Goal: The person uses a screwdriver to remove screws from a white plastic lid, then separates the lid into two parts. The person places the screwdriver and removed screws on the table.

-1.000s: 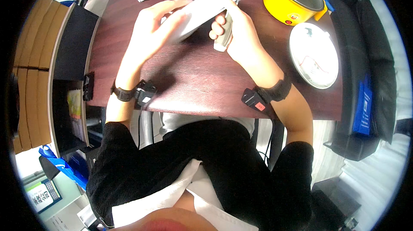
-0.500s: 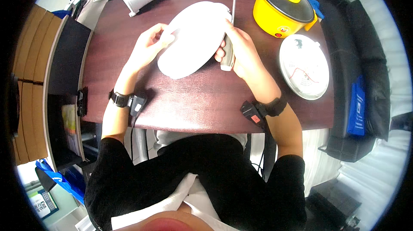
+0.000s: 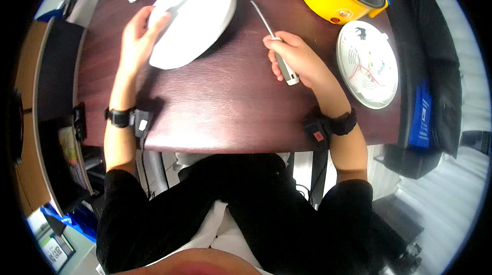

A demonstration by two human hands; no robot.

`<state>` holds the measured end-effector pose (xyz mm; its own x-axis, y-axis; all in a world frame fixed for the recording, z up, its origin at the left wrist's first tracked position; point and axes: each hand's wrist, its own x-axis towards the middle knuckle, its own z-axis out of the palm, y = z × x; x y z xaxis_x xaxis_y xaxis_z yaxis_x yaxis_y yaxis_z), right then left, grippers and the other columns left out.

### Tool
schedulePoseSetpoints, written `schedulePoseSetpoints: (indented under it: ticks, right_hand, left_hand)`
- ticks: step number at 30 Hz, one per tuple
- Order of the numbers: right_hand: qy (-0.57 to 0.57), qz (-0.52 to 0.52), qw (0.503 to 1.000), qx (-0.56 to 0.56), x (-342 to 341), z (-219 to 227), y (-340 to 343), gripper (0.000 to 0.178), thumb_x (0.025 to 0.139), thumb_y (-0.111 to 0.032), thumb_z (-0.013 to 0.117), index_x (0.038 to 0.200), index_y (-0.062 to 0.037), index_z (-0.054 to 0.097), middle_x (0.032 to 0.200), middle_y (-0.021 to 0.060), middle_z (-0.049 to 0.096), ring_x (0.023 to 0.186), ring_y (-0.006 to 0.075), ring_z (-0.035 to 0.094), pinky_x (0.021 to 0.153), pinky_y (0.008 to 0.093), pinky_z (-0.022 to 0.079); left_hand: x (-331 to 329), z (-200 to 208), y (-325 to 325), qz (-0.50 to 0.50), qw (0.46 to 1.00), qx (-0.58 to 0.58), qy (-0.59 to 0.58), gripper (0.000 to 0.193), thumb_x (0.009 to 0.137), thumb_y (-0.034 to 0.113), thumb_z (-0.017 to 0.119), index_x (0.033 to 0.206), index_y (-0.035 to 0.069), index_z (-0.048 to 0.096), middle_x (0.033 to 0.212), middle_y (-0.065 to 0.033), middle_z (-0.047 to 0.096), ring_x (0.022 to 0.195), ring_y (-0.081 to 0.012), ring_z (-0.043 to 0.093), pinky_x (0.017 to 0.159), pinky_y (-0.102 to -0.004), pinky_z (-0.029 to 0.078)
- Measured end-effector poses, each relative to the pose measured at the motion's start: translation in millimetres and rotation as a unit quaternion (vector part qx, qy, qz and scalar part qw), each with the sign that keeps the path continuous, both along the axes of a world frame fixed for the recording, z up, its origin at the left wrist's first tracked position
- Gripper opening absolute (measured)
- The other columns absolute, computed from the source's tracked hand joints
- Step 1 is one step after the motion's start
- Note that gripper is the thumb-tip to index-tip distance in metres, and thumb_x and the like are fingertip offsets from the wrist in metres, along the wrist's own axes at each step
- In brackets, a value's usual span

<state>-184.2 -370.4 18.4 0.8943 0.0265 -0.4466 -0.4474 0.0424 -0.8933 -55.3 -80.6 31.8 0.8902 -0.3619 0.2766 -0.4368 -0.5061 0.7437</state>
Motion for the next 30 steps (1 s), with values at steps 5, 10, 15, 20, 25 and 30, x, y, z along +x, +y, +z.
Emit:
schedulePoseSetpoints:
  ticks: [5, 10, 15, 20, 25, 30]
  right_hand:
    - [-0.067, 0.034, 0.982, -0.173, -1.2, -9.7, 28.3, 0.028, 0.088, -0.024, 0.061, 0.104, -0.0026, 0.055, 0.066, 0.0031, 0.058, 0.048, 0.0109, 0.056, 0.043, 0.0252, 0.047]
    - [-0.094, 0.041, 0.981, -0.164, -3.6, -12.4, 27.5, 0.026, 0.089, -0.022, 0.056, 0.101, 0.0008, 0.053, 0.06, 0.0076, 0.058, 0.048, 0.0145, 0.059, 0.045, 0.029, 0.048]
    - [-0.08, 0.036, 0.992, -0.086, -0.8, -12.5, 17.5, 0.025, 0.09, -0.019, 0.055, 0.103, 0.0016, 0.051, 0.062, 0.0072, 0.057, 0.049, 0.0141, 0.057, 0.044, 0.0285, 0.047]
    - [-0.086, 0.051, 0.993, -0.064, 4.3, -15.3, 17.0, 0.026, 0.089, -0.012, 0.052, 0.111, 0.001, 0.05, 0.071, 0.0049, 0.055, 0.05, 0.0118, 0.056, 0.043, 0.027, 0.047]
    - [-0.122, 0.039, 0.989, -0.074, 0.9, -15.2, 21.8, 0.024, 0.093, -0.009, 0.05, 0.116, -0.0034, 0.051, 0.074, 0.0029, 0.054, 0.049, 0.0069, 0.052, 0.042, 0.0209, 0.043]
    - [-0.136, 0.059, 0.987, -0.062, -2.2, -7.4, 24.9, 0.022, 0.096, -0.016, 0.05, 0.115, -0.0049, 0.055, 0.072, 0.0011, 0.052, 0.048, 0.0054, 0.05, 0.041, 0.0199, 0.04]
  left_hand:
    - [-8.0, 8.8, -2.6, 0.087, 0.994, -0.025, 0.064, 0.034, 0.091, 0.023, 0.063, 0.115, -0.001, 0.061, 0.097, -0.0092, 0.065, 0.086, -0.0119, 0.06, 0.077, -0.0255, 0.048]
    - [27.6, -19.7, 30.9, 0.069, 0.996, 0.051, -0.037, 0.032, 0.092, 0.028, 0.062, 0.1, -0.003, 0.06, 0.085, -0.0057, 0.061, 0.078, -0.0111, 0.053, 0.071, -0.0264, 0.045]
    - [38.5, -28.6, 23.3, 0.083, 0.993, 0.051, -0.059, 0.033, 0.091, 0.029, 0.063, 0.095, -0.004, 0.059, 0.078, -0.0068, 0.059, 0.072, -0.013, 0.052, 0.067, -0.028, 0.045]
    - [38.9, -26.1, 27.7, 0.097, 0.992, 0.052, -0.064, 0.032, 0.09, 0.027, 0.064, 0.098, -0.004, 0.06, 0.083, -0.0074, 0.063, 0.073, -0.0123, 0.055, 0.067, -0.0269, 0.046]
    - [10.3, -7.8, 7.9, 0.123, 0.981, -0.133, 0.07, 0.037, 0.09, 0.022, 0.064, 0.115, -0.005, 0.058, 0.1, -0.0109, 0.066, 0.09, -0.0151, 0.062, 0.078, -0.0258, 0.048]
    - [34.7, -17.0, 29.2, 0.132, 0.99, 0.043, -0.038, 0.044, 0.086, 0.038, 0.066, 0.103, -0.002, 0.062, 0.079, -0.0102, 0.064, 0.071, -0.0132, 0.059, 0.065, -0.0277, 0.047]
